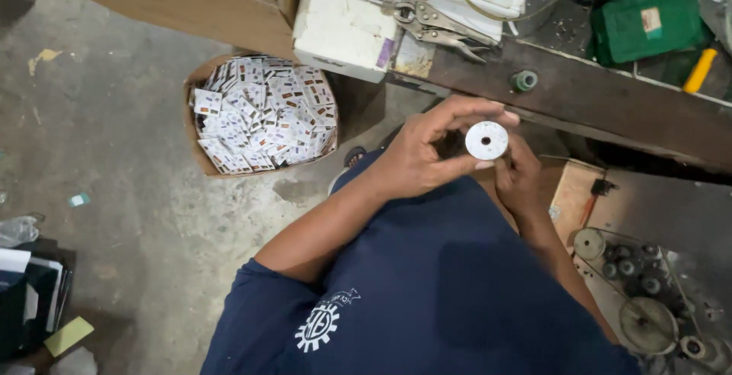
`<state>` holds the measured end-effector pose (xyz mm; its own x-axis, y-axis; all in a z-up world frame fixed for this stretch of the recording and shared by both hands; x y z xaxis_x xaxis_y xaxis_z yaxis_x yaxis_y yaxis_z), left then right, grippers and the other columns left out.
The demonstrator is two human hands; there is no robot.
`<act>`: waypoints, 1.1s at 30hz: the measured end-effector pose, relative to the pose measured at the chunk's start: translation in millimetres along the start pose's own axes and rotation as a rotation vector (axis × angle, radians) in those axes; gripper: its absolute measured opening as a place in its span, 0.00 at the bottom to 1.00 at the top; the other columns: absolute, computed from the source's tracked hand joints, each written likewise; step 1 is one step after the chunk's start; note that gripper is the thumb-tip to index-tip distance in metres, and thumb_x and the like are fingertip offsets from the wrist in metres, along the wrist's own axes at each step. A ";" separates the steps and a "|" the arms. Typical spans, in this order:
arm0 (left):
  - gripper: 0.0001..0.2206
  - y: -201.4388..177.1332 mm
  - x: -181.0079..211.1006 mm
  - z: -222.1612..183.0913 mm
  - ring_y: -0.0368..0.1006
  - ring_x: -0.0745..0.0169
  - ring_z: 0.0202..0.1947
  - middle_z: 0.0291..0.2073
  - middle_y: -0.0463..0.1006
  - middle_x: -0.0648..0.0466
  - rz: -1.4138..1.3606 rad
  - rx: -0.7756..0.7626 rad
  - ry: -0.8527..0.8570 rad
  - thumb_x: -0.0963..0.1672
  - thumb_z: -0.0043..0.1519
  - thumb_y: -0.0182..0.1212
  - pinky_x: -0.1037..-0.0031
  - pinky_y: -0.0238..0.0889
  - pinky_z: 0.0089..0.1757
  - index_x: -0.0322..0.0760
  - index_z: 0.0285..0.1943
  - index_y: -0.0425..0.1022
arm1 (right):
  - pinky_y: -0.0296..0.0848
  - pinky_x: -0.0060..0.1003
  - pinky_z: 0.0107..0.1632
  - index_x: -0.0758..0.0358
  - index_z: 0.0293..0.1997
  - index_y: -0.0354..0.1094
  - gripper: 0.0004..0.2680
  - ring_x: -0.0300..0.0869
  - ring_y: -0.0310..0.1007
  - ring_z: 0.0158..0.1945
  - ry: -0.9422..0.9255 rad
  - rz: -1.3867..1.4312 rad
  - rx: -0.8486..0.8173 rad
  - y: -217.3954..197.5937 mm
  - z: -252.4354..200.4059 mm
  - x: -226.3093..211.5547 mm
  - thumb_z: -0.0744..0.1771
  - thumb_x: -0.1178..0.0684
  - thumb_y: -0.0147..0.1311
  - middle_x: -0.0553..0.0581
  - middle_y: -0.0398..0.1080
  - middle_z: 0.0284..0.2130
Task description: The person removes a small white cylindrical part from a printing machine using pliers and a screwdriver. They then use a screwdriver to scrape or clean the surface of the part before the clip ends.
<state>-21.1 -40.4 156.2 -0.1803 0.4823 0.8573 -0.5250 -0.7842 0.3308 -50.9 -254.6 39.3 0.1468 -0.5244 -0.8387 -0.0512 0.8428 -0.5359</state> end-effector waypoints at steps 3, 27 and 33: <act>0.27 -20.2 -4.2 -13.9 0.74 0.62 0.65 0.63 0.76 0.52 0.042 0.083 -0.040 0.37 0.67 0.69 0.69 0.72 0.64 0.39 0.75 0.64 | 0.72 0.42 0.58 0.68 0.61 0.67 0.13 0.51 0.74 0.57 -0.065 -0.147 -0.030 13.7 15.9 -7.7 0.69 0.64 0.56 0.65 0.72 0.54; 0.29 -101.6 -6.6 -262.7 0.68 0.60 0.69 0.66 0.72 0.46 -0.073 0.930 0.097 0.34 0.66 0.68 0.68 0.64 0.67 0.35 0.76 0.62 | 0.72 0.40 0.62 0.66 0.63 0.68 0.14 0.48 0.74 0.61 -0.263 -0.095 -0.897 227.3 24.2 10.4 0.69 0.61 0.61 0.61 0.73 0.58; 0.30 -96.6 -5.5 -289.7 0.67 0.60 0.68 0.68 0.70 0.45 -0.166 1.007 0.162 0.34 0.65 0.68 0.68 0.63 0.67 0.34 0.76 0.60 | 0.73 0.37 0.56 0.65 0.62 0.69 0.15 0.47 0.75 0.56 -0.385 -0.150 -0.991 239.8 18.2 -30.9 0.68 0.60 0.62 0.62 0.74 0.55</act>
<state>-210.3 145.8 5.2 -0.3179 0.6027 0.7319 0.3731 -0.6302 0.6810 -49.8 -34.1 -61.5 0.5110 -0.3947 -0.7636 -0.7597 0.2082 -0.6160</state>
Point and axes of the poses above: each hand's wrist, its own z-axis towards the middle knuckle, its own y-axis out of the palm, x = y × z, the point moved 9 cm from there along z, towards the middle knuckle
